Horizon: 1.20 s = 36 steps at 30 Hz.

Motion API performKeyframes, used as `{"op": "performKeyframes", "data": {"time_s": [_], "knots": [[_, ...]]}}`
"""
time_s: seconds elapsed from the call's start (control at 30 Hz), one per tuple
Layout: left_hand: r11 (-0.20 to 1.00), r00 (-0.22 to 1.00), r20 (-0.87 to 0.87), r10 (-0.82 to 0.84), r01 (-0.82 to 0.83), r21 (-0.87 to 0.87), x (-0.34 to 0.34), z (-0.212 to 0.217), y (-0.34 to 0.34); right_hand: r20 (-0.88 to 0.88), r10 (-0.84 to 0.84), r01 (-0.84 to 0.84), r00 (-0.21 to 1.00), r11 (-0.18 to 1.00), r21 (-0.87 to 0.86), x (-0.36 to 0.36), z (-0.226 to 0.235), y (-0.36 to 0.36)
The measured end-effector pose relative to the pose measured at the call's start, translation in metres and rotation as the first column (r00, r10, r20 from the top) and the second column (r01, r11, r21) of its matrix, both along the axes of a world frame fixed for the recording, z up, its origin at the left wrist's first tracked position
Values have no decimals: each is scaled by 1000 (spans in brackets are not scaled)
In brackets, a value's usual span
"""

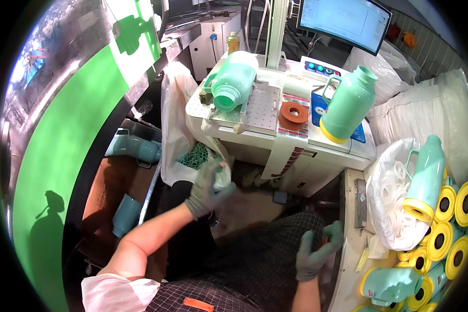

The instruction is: The person sits on the floor and repeatedly assembles light green plastic containers with yellow lids. They pick up a container, wipe its rim with a white cloth, and then screw on a yellow lid. The finished containers are placed on a nearby table.

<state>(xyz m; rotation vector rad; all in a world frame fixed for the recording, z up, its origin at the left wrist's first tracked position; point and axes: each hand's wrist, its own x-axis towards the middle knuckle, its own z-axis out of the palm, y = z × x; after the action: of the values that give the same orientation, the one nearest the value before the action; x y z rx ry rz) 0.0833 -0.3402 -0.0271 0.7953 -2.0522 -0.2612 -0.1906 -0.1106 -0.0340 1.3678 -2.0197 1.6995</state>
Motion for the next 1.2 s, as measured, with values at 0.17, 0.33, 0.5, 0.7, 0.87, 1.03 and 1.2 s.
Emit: {"op": "performKeyframes", "data": {"time_s": [0.17, 0.33, 0.5, 0.7, 0.87, 1.03, 1.2], "knots": [[953, 949, -115, 293, -300, -49, 35, 36, -80, -133, 141, -118, 981, 979, 167, 25, -40, -3], [959, 959, -9, 282, -282, -13, 46, -2, -50, 24, 108, -111, 994, 963, 247, 32, -42, -12], [867, 868, -6, 497, -497, -39, 101, -24, -14, -142, 95, -45, 985, 946, 320, 31, -52, -1], [193, 328, 453, 829, -928, 319, 312, -173, 57, -133, 167, -105, 977, 918, 383, 41, -43, -10], [215, 254, 464, 848, -967, 136, 373, -197, 61, -152, 179, -104, 972, 908, 405, 43, -37, -21], [421, 377, 535, 756, -906, 44, 381, -208, -46, -235, 236, -77, 943, 841, 536, 22, -46, -20], [506, 278, 791, 545, -861, -46, 359, -207, -187, -527, 211, 101, 823, 859, 502, 63, -18, -59]]}}
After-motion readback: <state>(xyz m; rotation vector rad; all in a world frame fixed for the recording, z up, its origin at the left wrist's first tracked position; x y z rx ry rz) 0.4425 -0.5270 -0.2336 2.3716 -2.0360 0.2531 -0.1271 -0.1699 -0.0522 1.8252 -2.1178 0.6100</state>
